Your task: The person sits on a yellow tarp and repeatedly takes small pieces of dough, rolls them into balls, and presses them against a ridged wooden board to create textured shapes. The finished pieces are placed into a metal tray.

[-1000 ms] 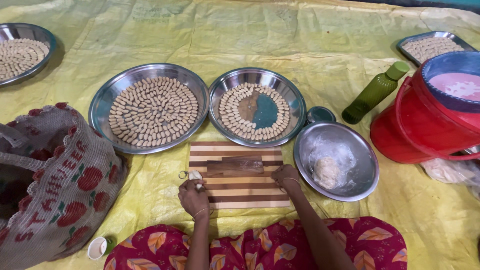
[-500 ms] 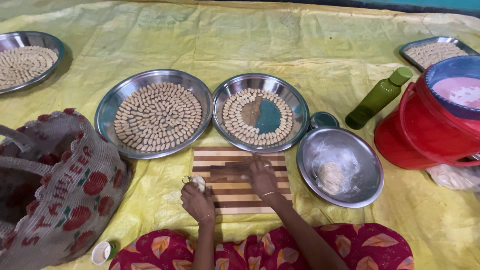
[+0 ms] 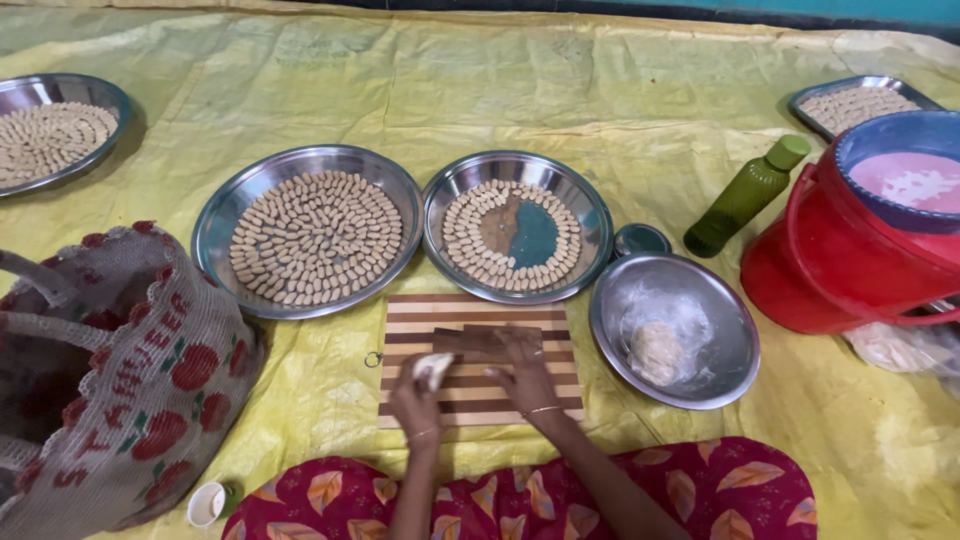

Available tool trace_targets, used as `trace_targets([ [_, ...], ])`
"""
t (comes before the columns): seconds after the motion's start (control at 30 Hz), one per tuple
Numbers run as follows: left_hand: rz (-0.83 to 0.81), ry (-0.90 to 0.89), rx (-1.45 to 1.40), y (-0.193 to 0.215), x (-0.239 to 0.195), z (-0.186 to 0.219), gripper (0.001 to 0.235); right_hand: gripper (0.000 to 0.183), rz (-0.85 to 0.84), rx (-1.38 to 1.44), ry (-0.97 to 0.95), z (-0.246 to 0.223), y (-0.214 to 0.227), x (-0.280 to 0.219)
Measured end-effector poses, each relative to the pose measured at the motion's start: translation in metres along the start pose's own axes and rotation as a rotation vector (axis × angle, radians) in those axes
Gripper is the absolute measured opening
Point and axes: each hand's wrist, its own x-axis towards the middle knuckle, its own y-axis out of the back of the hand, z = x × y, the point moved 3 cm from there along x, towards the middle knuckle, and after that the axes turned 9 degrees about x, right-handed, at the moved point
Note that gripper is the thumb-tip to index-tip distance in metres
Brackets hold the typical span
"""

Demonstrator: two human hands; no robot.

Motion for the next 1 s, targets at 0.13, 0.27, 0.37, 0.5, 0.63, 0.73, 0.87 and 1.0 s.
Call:
trace_targets([
  [0.13, -0.364, 0.033, -0.096, -0.037, -0.045, 0.027, 0.035, 0.052, -0.082, 0.778, -0.387, -0.025, -0.023, -0.017],
  [0.27, -0.413, -0.243, -0.302, -0.041, -0.074, 0.048, 0.051, 0.037, 0.172, 1.052, -0.528, 0.0, -0.016, -0.026],
  [0.37, -0.552, -0.352, -0.344, -0.042, -0.094, 0.056, 0.06, 0.022, 0.394, 1.302, -0.557, 0.047, -0.007, -0.019],
  [0.5, -0.8, -0.227, -0.329, -0.042, -0.114, 0.059, 0.055, 0.03, 0.452, 1.301, -0.576, 0.086, -0.01, -0.018],
  [0.63, -0.671, -0.354, -0.071, -0.033, -0.107, 0.06, 0.039, 0.015, 0.37, 1.396, -0.52, 0.073, -0.009, -0.018],
  [0.73, -0.762, 0.063, -0.044, -0.035, -0.096, 0.049, 0.039, 0.017, 0.127, 1.547, -0.552, 0.044, -0.005, -0.016],
  [0.87, -0.706, 0.033, -0.2, -0.042, -0.093, 0.05, 0.038, 0.021, 0.01, 1.658, -0.589, 0.028, -0.008, -0.015],
  [1.0, -0.802, -0.036, -0.202, -0.061, -0.101, 0.047, 0.046, 0.025, 0.27, 1.767, -0.433, 0.05, -0.013, -0.007],
])
